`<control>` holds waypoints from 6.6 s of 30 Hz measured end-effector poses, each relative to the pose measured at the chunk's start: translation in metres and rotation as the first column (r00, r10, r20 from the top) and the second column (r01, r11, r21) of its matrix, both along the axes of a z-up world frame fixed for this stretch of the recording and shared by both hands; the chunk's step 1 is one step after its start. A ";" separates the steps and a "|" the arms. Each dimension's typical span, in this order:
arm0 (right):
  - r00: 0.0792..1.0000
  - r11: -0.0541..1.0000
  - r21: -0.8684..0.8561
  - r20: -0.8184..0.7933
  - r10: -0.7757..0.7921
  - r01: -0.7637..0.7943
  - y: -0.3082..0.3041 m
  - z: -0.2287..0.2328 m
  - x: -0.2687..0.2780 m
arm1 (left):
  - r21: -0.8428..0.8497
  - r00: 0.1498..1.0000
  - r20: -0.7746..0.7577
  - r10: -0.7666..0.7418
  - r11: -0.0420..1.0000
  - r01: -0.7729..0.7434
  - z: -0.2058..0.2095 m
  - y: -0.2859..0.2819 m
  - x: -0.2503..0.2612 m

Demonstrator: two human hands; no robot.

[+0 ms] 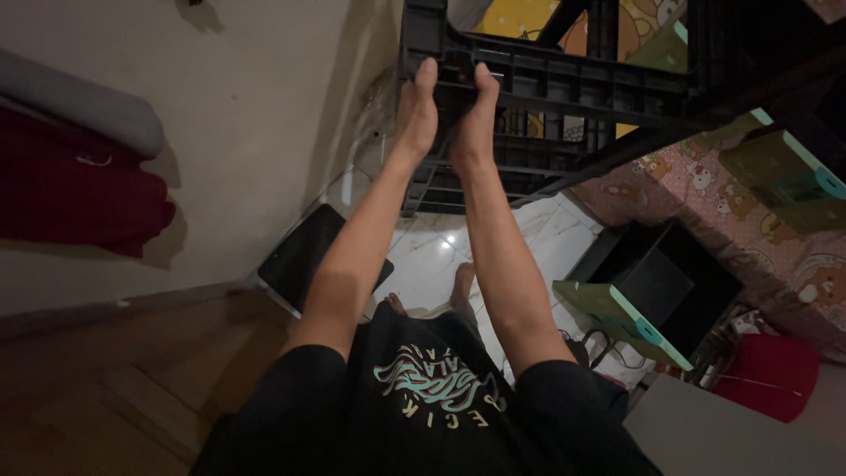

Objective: The person assembles a stack of black plastic crates by hand. They lift and align the crates, then insert and secure the side frame pieces to complete the structure.

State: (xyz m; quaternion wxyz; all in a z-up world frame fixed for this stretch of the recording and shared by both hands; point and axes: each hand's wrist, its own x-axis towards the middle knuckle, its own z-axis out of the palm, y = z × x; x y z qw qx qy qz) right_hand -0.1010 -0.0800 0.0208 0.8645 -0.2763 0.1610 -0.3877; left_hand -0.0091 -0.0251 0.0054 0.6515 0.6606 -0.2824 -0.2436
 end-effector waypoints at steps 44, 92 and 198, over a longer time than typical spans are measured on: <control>0.320 0.289 -0.720 -0.097 -0.942 0.631 -0.062 -0.029 -0.205 | -0.183 0.960 0.278 -0.030 0.980 0.083 -0.080 0.017 0.186; 0.838 0.570 -0.691 -0.094 0.538 -0.444 -0.182 0.079 -0.246 | -0.038 0.761 0.387 0.521 0.833 -0.551 0.054 -0.128 -0.336; 0.928 0.547 -0.753 0.341 -0.151 0.366 -0.208 0.016 -0.263 | -0.385 0.681 0.517 0.519 0.851 -0.357 -0.056 -0.099 -0.311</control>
